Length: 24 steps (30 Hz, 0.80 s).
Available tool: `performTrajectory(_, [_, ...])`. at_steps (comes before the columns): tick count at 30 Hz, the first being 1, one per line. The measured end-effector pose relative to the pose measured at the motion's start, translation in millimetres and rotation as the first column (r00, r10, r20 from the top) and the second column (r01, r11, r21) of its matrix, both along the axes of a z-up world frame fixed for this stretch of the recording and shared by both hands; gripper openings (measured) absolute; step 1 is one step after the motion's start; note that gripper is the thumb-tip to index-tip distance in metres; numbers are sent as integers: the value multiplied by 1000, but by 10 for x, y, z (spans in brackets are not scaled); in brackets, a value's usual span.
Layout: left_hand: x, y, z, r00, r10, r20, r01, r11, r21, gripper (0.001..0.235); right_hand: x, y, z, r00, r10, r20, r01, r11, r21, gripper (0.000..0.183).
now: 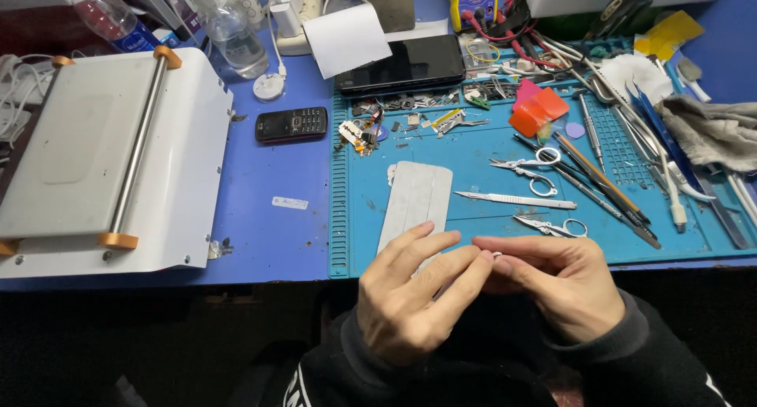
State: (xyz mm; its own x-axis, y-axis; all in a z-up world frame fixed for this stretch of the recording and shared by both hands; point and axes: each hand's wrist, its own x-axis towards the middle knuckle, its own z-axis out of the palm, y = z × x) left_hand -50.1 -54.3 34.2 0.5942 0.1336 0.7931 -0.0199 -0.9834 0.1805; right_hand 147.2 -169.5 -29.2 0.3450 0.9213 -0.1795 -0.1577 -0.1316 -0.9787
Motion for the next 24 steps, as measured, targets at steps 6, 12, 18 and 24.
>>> performTrajectory(6, [-34, -14, -101, 999, 23, 33, -14, 971, -240, 29, 11, 36, 27, 1000, 18, 7, -18, 1000, 9, 27])
performTrajectory(12, [-60, 38, -107, 994, -24, 105, 45, 979, -201, 30, -59, 18, 103, 998, 48, 27, -48, 999, -6, 28])
performTrajectory(18, [-71, 9, -103, 992, 30, 120, -24, 999, -49, 29, -137, 30, 231, 998, -14, 67, 6, 993, 114, 38])
performTrajectory(24, [-169, 107, -84, 998, -17, 60, 17, 1000, -4, 24, 60, -24, -21, 994, 61, 95, -67, 995, 67, 27])
